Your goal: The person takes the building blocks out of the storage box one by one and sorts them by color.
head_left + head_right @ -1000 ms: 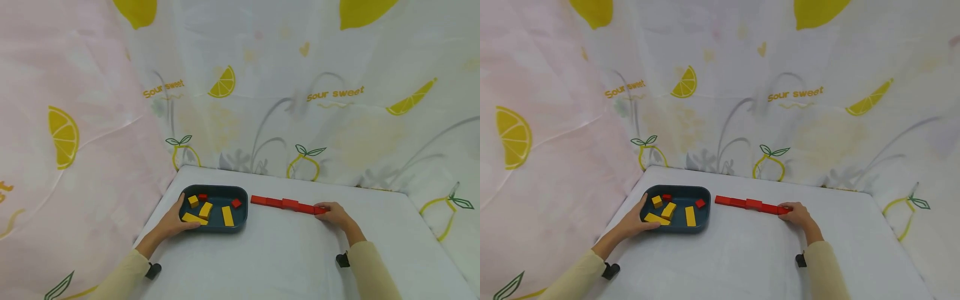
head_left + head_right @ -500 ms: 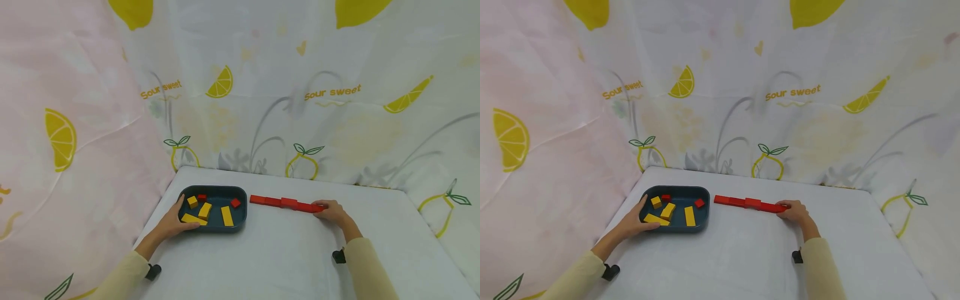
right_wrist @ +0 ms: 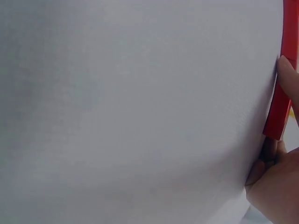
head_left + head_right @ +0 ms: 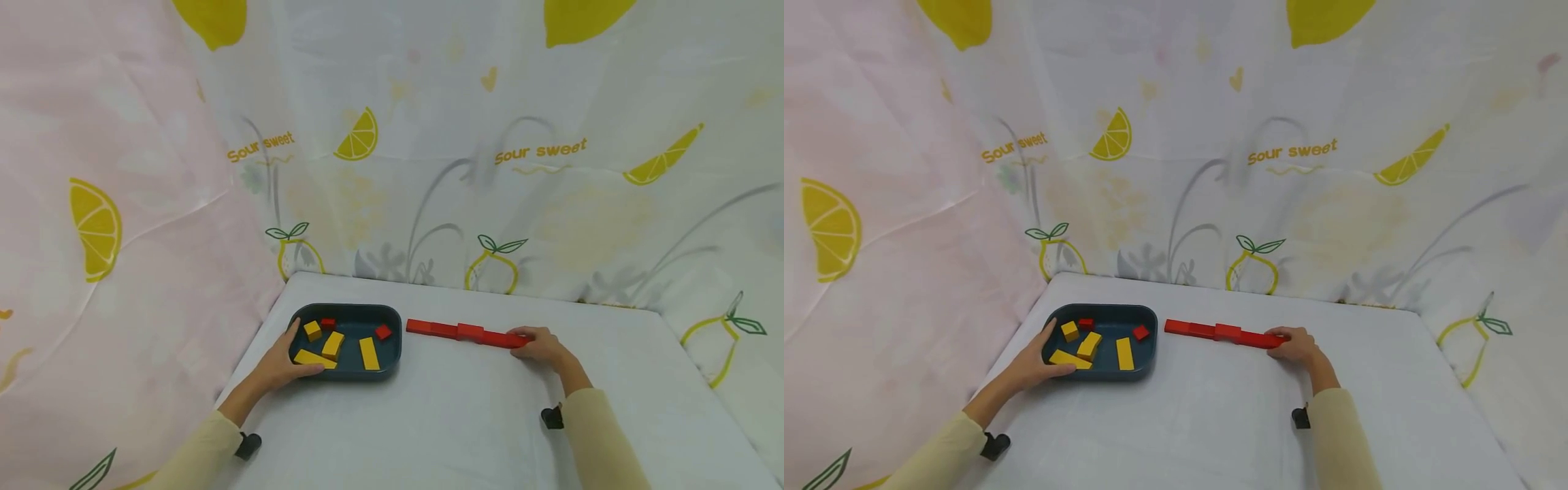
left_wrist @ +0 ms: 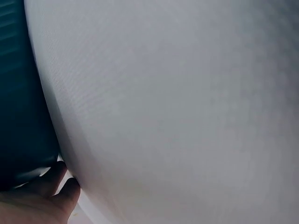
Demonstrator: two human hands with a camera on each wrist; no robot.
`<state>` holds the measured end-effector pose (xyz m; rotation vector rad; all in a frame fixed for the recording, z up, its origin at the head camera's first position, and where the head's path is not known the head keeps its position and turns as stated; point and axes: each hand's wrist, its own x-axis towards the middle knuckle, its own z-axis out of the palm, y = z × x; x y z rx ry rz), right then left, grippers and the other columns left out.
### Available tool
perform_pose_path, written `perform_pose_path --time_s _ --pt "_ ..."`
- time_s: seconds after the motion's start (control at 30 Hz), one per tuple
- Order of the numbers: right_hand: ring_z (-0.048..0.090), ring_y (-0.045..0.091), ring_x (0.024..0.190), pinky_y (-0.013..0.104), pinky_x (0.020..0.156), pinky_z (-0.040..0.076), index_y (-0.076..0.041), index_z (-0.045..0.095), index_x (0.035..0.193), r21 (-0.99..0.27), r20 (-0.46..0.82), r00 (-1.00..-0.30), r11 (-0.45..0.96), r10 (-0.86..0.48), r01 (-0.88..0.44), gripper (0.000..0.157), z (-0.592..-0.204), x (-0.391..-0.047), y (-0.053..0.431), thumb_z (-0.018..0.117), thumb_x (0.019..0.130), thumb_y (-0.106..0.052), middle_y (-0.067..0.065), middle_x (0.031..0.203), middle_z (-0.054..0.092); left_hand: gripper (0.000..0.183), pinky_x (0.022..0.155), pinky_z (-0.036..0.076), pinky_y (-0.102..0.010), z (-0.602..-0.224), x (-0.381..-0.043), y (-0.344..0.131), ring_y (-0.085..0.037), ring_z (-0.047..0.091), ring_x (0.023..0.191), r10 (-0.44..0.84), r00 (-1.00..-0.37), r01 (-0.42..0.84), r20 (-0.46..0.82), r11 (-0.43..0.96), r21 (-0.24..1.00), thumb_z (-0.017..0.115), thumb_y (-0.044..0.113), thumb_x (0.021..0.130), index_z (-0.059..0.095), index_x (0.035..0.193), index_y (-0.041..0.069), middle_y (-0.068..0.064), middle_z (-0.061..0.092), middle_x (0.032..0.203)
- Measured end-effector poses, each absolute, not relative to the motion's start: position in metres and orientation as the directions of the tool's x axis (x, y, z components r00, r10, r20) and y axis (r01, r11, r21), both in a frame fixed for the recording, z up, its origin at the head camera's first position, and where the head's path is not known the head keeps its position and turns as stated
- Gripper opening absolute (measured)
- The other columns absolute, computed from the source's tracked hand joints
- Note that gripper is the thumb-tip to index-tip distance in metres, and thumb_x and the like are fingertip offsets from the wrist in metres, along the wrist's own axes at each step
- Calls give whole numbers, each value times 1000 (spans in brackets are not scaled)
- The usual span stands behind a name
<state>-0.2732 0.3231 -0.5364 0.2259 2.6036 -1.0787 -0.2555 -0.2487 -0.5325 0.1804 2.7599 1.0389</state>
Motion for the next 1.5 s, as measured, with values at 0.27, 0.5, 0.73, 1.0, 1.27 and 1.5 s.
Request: perform_pose_path --time_s 0.27,0.5,0.73,1.0,1.27,1.5 --pt "33 45 129 60 98 42 -14 50 144 -672 -381 -925 682 14 287 67 -545 -274 318 76 85 -34 27 146 38 124 112 27 -68 -532 -251 -257 -52 23 145 170 -975 32 -141 743 669 79 60 74 2 161 16 -31 14 161" --pt "24 48 135 66 103 37 -11 40 150 -706 -393 -919 652 -35 277 84 -542 -270 316 73 84 -51 30 152 28 122 111 27 -69 -532 -252 -260 -52 24 144 155 -977 18 -149 749 662 79 59 74 3 161 18 -31 15 161" --pt "33 46 131 64 104 37 -4 36 151 -711 -396 -915 657 -79 251 85 -533 -275 333 63 89 -57 32 146 35 123 111 26 -69 -533 -256 -250 -50 24 145 157 -979 28 -128 729 683 80 61 72 5 161 21 -28 17 161" --pt "21 55 138 72 106 30 3 21 154 -667 -264 -964 722 2 184 90 -515 -266 335 46 96 -62 36 154 18 123 112 29 -66 -537 -255 -238 -48 29 144 167 -977 26 -136 715 698 82 59 70 9 161 20 -27 20 161" --pt "19 60 138 81 103 20 -4 15 157 -469 72 -988 870 -136 -154 87 -492 -272 271 53 95 -51 36 158 6 122 111 30 -67 -536 -252 -246 -47 31 143 148 -982 23 -118 712 702 81 61 70 8 161 25 -27 20 161" --pt "16 57 143 79 107 19 -13 17 159 -437 68 -961 858 -267 -269 90 -492 -269 222 56 92 -57 29 162 1 126 113 28 -65 -536 -253 -251 -46 27 145 149 -984 34 -102 707 707 81 62 69 5 161 23 -25 19 162"
